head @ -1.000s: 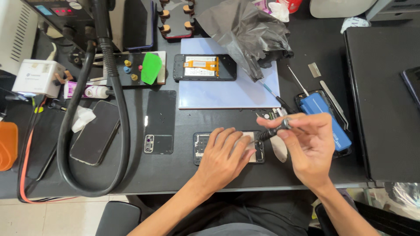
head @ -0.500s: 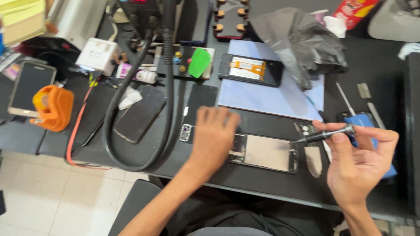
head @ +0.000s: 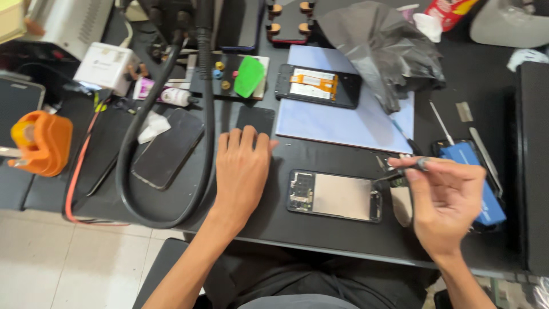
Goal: The person uses a powered screwdriver to remove screws from a smartphone chassis and then uses a manual precision screwdriver to remove internal components.
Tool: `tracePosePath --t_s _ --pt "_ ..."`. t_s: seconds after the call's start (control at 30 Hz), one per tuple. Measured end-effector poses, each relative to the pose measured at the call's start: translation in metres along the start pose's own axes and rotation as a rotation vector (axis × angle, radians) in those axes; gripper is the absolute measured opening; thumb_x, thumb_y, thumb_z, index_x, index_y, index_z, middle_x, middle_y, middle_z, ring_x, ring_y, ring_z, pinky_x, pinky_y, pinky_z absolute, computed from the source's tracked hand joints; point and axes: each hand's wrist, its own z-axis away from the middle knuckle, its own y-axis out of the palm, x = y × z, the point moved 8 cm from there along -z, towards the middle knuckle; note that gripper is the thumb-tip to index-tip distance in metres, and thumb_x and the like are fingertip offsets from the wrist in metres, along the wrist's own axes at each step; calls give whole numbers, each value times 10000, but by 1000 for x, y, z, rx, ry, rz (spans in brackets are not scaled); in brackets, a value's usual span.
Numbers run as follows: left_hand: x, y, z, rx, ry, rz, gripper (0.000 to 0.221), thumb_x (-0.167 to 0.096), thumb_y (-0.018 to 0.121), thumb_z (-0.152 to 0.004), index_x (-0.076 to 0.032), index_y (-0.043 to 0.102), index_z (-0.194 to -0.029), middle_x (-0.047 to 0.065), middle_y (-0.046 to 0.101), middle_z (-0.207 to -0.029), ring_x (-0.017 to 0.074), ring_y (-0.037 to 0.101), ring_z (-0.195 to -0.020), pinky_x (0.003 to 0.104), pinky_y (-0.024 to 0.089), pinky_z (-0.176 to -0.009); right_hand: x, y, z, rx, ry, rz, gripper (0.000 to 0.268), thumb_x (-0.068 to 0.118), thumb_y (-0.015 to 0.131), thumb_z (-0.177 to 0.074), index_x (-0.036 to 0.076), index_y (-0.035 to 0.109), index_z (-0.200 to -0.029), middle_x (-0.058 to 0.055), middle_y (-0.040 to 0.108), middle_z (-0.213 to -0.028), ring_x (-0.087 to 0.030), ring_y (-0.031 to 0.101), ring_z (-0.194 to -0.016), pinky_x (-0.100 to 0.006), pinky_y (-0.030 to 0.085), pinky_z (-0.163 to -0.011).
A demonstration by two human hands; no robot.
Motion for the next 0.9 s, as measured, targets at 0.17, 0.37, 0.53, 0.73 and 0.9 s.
tracePosePath --t_s 0.17,0.37,0.53,0.73,0.9 --pt "-53 4 12 -16 156 304 304 -313 742 -918 -32 624 -910 150 593 -977 363 561 -942 488 463 -858 -8 4 0 30 -6 3 274 -143 566 -1052 15 425 -1225 -190 645 -1129 -284 716 -1105 -356 586 -1017" --pt "-106 19 38 32 304 422 563 -451 727 -928 41 619 -1181 275 606 -1247 440 567 -1209 545 435 -1081 -11 3 0 41 -5 -2 258 -131 568 -1042 17 443 -1213 -181 649 -1174 -282 720 -1124 -376 602 -1038" --pt "-110 31 42 101 336 454 624 -474 704 -943 39 610 -1284 273 598 -1290 435 554 -1251 552 419 -1097 -13 2 0 32 4 -14 251 -120 572 -1042 18 446 -1209 -180 656 -1175 -281 722 -1138 -368 600 -1029" --pt "-111 32 43 118 348 444 606 -476 702 -934 23 614 -1265 266 593 -1301 431 550 -1255 560 418 -1093 -14 3 2 40 -16 -12 255 -120 578 -1038 20 455 -1212 -174 651 -1180 -283 717 -1159 -360 594 -1027" --pt "-111 32 43 121 349 434 594 -468 702 -936 21 616 -1264 268 593 -1303 430 550 -1253 558 417 -1090 -14 4 3 47 -29 -13 250 -120 572 -1037 17 453 -1209 -176 652 -1181 -280 715 -1162 -362 598 -1033"
